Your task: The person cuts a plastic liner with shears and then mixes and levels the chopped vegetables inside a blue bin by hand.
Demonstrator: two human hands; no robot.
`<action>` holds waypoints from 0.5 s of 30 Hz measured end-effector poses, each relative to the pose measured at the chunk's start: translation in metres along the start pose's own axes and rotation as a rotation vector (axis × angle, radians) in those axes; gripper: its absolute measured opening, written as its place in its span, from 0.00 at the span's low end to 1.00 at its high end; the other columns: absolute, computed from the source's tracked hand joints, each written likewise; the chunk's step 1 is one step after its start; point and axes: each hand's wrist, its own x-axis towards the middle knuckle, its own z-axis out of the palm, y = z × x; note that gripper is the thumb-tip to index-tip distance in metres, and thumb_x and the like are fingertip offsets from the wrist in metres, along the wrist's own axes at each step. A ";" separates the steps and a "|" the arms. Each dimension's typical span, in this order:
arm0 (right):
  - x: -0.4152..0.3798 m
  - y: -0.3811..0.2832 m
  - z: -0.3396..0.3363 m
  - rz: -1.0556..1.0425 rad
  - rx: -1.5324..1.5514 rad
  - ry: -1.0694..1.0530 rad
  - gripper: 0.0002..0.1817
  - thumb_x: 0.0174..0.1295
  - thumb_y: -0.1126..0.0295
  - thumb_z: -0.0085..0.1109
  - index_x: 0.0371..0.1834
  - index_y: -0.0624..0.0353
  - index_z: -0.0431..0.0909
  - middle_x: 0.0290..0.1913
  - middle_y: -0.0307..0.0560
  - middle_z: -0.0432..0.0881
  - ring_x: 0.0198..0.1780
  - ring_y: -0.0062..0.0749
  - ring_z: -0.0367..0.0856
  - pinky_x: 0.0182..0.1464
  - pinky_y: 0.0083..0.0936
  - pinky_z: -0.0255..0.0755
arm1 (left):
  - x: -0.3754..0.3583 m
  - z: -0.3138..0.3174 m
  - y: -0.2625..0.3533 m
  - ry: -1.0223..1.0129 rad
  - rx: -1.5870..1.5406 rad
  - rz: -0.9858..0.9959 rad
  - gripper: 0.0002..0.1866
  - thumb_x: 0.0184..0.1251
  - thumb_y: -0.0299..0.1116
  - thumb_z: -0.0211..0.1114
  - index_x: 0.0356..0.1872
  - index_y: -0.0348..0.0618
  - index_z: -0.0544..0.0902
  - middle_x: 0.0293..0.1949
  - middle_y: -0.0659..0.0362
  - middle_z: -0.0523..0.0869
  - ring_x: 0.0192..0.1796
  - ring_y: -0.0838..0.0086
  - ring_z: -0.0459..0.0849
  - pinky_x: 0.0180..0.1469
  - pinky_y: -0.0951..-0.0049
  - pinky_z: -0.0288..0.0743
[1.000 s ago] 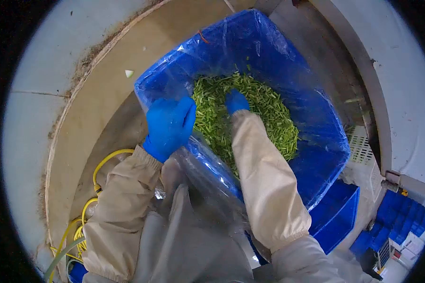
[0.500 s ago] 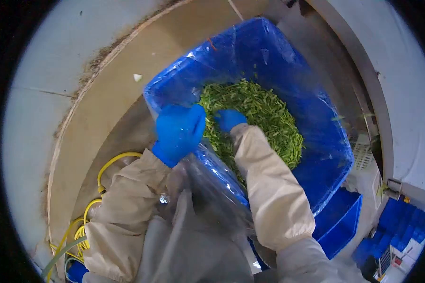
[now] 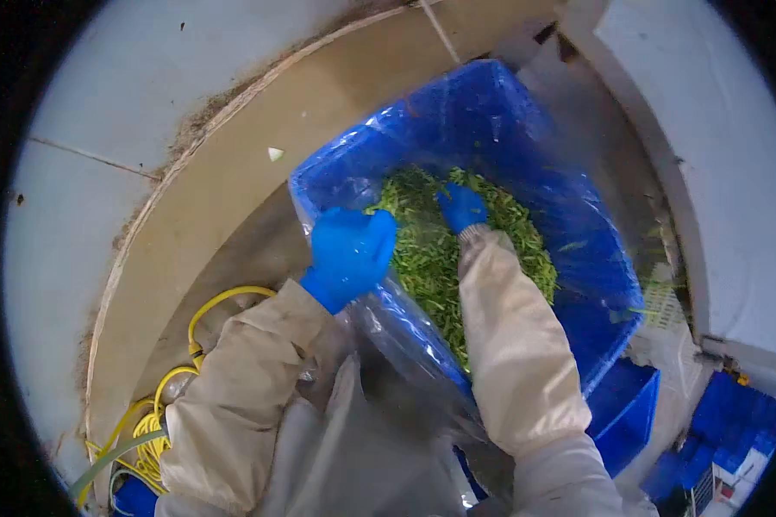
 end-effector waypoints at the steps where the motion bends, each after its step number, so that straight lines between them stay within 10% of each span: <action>1: -0.020 0.003 0.002 -0.005 0.211 0.130 0.22 0.58 0.55 0.49 0.50 0.56 0.74 0.45 0.56 0.78 0.46 0.50 0.76 0.48 0.42 0.69 | 0.000 -0.001 0.000 -0.001 0.002 -0.009 0.02 0.50 0.30 0.58 0.22 0.46 0.74 0.17 0.52 0.73 0.22 0.57 0.73 0.25 0.58 0.63; 5: -0.184 0.013 -0.049 -0.071 0.166 -0.221 0.21 0.58 0.55 0.50 0.49 0.58 0.73 0.41 0.59 0.78 0.42 0.52 0.77 0.44 0.42 0.70 | 0.001 -0.002 0.005 0.056 0.028 0.000 0.04 0.49 0.30 0.56 0.20 0.45 0.71 0.14 0.52 0.72 0.19 0.56 0.72 0.25 0.58 0.62; 9: -0.352 0.048 -0.125 0.119 0.231 0.076 0.08 0.59 0.67 0.52 0.36 0.60 0.73 0.27 0.58 0.77 0.29 0.51 0.78 0.28 0.36 0.71 | 0.002 0.000 0.008 0.075 -0.071 0.017 0.03 0.50 0.29 0.57 0.22 0.45 0.72 0.15 0.51 0.72 0.21 0.56 0.73 0.26 0.57 0.62; 15: -0.592 0.192 -0.067 0.772 0.641 1.079 0.08 0.59 0.73 0.48 0.41 0.57 0.74 0.33 0.48 0.79 0.33 0.39 0.77 0.32 0.30 0.70 | 0.001 0.005 0.009 -0.002 -0.004 -0.061 0.03 0.54 0.29 0.56 0.24 0.45 0.74 0.16 0.52 0.74 0.21 0.56 0.73 0.25 0.59 0.62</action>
